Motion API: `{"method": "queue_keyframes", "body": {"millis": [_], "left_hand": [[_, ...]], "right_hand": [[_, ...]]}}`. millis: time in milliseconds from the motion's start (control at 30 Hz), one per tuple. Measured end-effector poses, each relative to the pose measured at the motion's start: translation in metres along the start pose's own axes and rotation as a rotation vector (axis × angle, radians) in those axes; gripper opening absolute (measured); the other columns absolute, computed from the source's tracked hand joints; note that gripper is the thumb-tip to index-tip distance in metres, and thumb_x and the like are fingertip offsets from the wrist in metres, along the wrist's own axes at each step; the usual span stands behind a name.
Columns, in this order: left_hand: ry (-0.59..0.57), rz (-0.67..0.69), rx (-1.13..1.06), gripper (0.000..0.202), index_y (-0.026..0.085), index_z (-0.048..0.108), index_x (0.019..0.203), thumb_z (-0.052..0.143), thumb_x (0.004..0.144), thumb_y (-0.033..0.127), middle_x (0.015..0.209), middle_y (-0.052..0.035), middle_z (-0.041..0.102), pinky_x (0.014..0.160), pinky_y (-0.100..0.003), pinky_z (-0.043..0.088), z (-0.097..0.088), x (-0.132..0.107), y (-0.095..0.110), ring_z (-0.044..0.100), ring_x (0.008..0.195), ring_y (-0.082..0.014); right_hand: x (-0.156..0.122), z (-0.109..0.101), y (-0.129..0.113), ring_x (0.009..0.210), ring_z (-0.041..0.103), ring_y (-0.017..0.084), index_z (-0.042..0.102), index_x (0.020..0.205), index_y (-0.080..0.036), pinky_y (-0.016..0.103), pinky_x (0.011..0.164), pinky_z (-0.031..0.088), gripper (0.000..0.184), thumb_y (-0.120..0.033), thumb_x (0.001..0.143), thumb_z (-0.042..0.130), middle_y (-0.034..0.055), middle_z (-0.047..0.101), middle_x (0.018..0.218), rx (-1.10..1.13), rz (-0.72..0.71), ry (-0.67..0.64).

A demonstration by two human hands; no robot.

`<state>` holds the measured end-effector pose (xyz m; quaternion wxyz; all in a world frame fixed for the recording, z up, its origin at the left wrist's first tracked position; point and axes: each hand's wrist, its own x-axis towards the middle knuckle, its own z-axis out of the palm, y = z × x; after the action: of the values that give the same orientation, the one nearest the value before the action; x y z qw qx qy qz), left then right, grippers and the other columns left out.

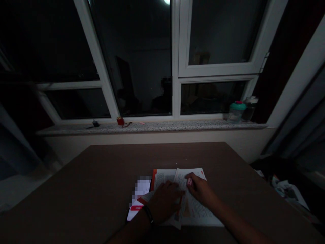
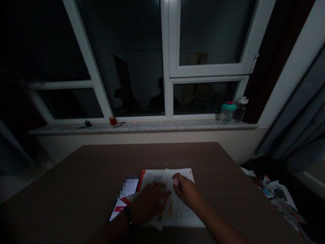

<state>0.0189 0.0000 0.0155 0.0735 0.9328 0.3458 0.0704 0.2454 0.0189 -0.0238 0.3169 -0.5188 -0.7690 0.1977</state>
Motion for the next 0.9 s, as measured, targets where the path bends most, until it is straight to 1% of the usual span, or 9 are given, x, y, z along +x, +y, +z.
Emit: {"method": "queue_keyframes", "body": {"millis": [100, 200, 300, 400, 500, 600, 733, 867, 900], "left_hand": [[0.008, 0.016, -0.009, 0.047, 0.033, 0.048, 0.135, 0.063, 0.092, 0.025, 0.138, -0.0044, 0.047, 0.1, -0.047, 0.038, 0.002, -0.001, -0.001, 0.043, 0.12, -0.0305], [0.012, 0.031, -0.026, 0.044, 0.031, 0.048, 0.133, 0.061, 0.092, 0.023, 0.137, -0.0046, 0.047, 0.101, -0.046, 0.037, 0.002, -0.001, 0.0, 0.042, 0.122, -0.0288], [-0.005, 0.038, -0.03, 0.038, 0.03, 0.051, 0.128, 0.058, 0.092, 0.02, 0.131, -0.0036, 0.051, 0.1, -0.042, 0.037, -0.001, 0.0, 0.002, 0.044, 0.12, -0.0263], [-0.028, 0.034, -0.023, 0.038, 0.028, 0.049, 0.129, 0.059, 0.092, 0.024, 0.13, -0.0049, 0.052, 0.099, -0.041, 0.037, -0.003, 0.001, 0.004, 0.045, 0.118, -0.0265], [-0.038, 0.032, -0.019, 0.042, 0.028, 0.047, 0.131, 0.062, 0.092, 0.03, 0.132, -0.0058, 0.051, 0.099, -0.043, 0.037, -0.003, 0.002, 0.004, 0.044, 0.119, -0.0281], [-0.018, 0.026, -0.022, 0.041, 0.028, 0.05, 0.128, 0.065, 0.089, 0.033, 0.132, -0.0047, 0.051, 0.101, -0.043, 0.036, -0.003, 0.002, 0.005, 0.044, 0.12, -0.0281], [-0.013, 0.02, -0.018, 0.035, 0.026, 0.056, 0.12, 0.067, 0.088, 0.031, 0.132, -0.0047, 0.052, 0.101, -0.042, 0.037, -0.002, 0.002, 0.004, 0.045, 0.12, -0.0274], [-0.005, 0.057, -0.038, 0.033, 0.025, 0.055, 0.121, 0.064, 0.089, 0.028, 0.14, -0.0045, 0.049, 0.102, -0.043, 0.036, -0.002, 0.002, 0.002, 0.043, 0.126, -0.0272], [-0.004, 0.07, -0.043, 0.034, 0.024, 0.054, 0.122, 0.064, 0.09, 0.028, 0.142, -0.0044, 0.048, 0.103, -0.044, 0.036, -0.001, 0.001, 0.001, 0.042, 0.127, -0.027]], "right_hand": [[-0.004, 0.001, -0.003, 0.073, 0.062, 0.016, 0.055, 0.112, -0.021, 0.023, 0.064, 0.042, 0.027, -0.02, 0.085, 0.049, 0.0027, 0.066, 0.087, 0.009, -0.016, -0.032], [-0.01, 0.001, -0.008, 0.067, 0.059, 0.013, 0.055, 0.108, -0.023, 0.021, 0.06, 0.039, 0.025, -0.019, 0.084, 0.05, -0.0007, 0.064, 0.081, 0.009, -0.055, -0.105], [-0.016, 0.0, -0.013, 0.068, 0.058, 0.013, 0.056, 0.104, -0.023, 0.02, 0.06, 0.038, 0.025, -0.017, 0.08, 0.055, -0.0017, 0.063, 0.081, 0.021, -0.103, -0.173], [-0.019, 0.0, -0.017, 0.069, 0.058, 0.013, 0.056, 0.099, -0.023, 0.019, 0.06, 0.038, 0.023, -0.016, 0.078, 0.057, -0.0017, 0.064, 0.082, 0.035, -0.123, -0.21], [-0.018, 0.001, -0.019, 0.07, 0.059, 0.013, 0.056, 0.1, -0.023, 0.02, 0.061, 0.038, 0.021, -0.017, 0.079, 0.056, -0.001, 0.065, 0.083, 0.017, -0.094, -0.197], [-0.015, 0.002, -0.018, 0.073, 0.062, 0.015, 0.055, 0.1, -0.023, 0.021, 0.062, 0.04, 0.02, -0.016, 0.081, 0.053, 0.0003, 0.066, 0.084, -0.003, -0.066, -0.161], [-0.006, 0.003, -0.01, 0.079, 0.064, 0.017, 0.054, 0.103, -0.023, 0.024, 0.068, 0.043, 0.019, -0.017, 0.086, 0.047, 0.0025, 0.066, 0.086, -0.021, -0.056, -0.094], [0.004, 0.002, 0.0, 0.083, 0.065, 0.019, 0.054, 0.107, -0.021, 0.027, 0.072, 0.045, 0.022, -0.019, 0.087, 0.045, 0.0055, 0.067, 0.091, -0.056, -0.021, -0.001], [0.006, 0.001, 0.002, 0.082, 0.065, 0.02, 0.054, 0.107, -0.02, 0.027, 0.071, 0.045, 0.022, -0.019, 0.087, 0.045, 0.0062, 0.068, 0.091, -0.062, -0.014, 0.003]]}}
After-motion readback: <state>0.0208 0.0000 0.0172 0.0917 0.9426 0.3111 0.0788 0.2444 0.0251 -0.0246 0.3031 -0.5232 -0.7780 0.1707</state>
